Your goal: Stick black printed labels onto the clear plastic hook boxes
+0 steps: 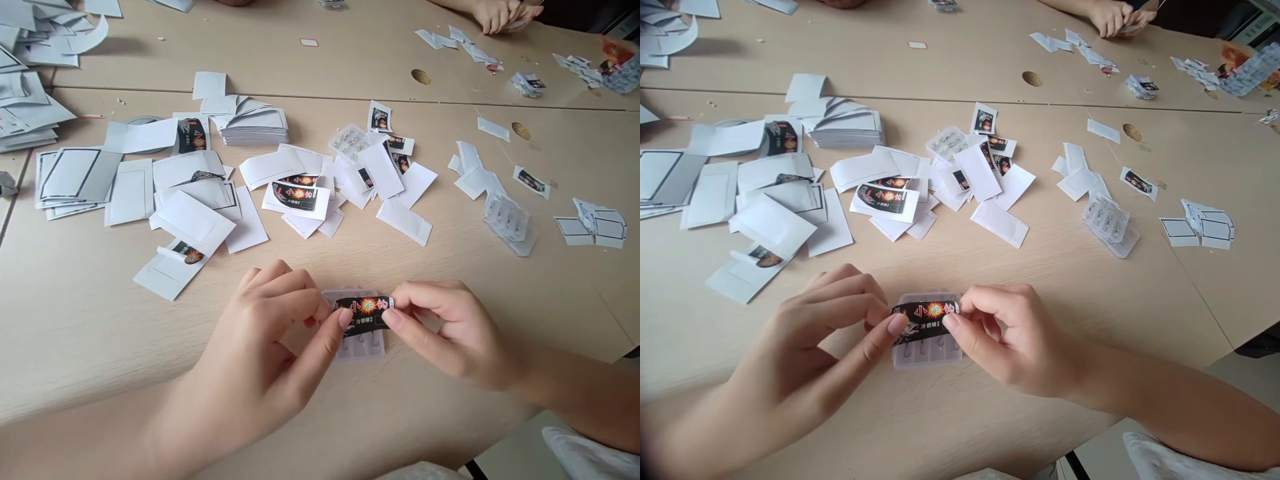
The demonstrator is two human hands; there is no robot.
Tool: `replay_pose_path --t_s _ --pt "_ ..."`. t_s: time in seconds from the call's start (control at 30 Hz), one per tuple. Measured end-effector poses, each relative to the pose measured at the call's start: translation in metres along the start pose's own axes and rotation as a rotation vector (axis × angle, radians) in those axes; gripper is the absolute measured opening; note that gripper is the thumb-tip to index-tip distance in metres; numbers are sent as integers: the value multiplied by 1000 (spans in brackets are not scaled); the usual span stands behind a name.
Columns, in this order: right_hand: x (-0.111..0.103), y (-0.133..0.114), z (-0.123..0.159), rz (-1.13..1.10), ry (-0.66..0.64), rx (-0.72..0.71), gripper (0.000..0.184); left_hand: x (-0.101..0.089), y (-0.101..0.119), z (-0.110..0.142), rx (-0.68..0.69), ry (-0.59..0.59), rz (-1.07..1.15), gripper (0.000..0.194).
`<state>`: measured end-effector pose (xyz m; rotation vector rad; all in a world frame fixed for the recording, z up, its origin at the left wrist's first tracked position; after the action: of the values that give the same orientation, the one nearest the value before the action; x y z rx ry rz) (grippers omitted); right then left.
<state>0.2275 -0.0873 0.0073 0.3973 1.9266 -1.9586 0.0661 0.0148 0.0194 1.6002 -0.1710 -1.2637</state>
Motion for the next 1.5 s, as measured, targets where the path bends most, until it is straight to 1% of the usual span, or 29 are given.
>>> replay_pose_path --t_s 0.07,0.17,0.23,0.33,0.53,0.63,0.77,0.87,1.07,1.13,1.23,1.43,1.5 --pt "1 3 1 -15 16 40 31 1 0 0 10 2 -71 30" --pt "0 8 1 52 1 67 35 3 -1 0 -20 -18 -93 31" --pt "0 9 1 122 -22 48 37 5 -2 -1 -27 -36 -98 30" --pt "1 10 -1 207 -37 -1 37 9 -2 -2 4 -42 -143 27" --pt "3 10 -4 253 -57 -38 33 11 -5 -6 62 15 -231 24" --pt "2 9 -6 262 -78 -22 33 12 -9 -9 59 7 -247 24" --pt "3 8 -10 266 -114 37 33 14 -11 -11 74 -12 -222 21" --pt "4 6 -14 299 -90 49 34 15 -13 -13 79 2 -226 22" --pt "3 4 -19 385 -43 6 36 17 -16 -14 83 34 -244 24" --pt "3 3 -18 410 -29 -7 37 17 -17 -14 78 27 -233 24" --pt "5 3 -16 424 0 -11 38 17 -16 -14 57 11 -227 25" --pt "10 5 -12 420 45 30 36 17 -11 -16 -68 8 -250 34" --pt "9 4 -12 420 58 32 36 17 -10 -16 -77 5 -247 34"
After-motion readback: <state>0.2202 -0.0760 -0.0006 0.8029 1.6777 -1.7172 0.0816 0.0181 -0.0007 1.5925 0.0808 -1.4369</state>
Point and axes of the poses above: each hand's wrist, its own z-axis away from the middle knuckle, its own x-axis out of the palm, y = z × x, the point moved 4 cm from there along -z, towards the middle knuckle, and after that the axes turned 11 degrees about -x, right-handed, at the moved point
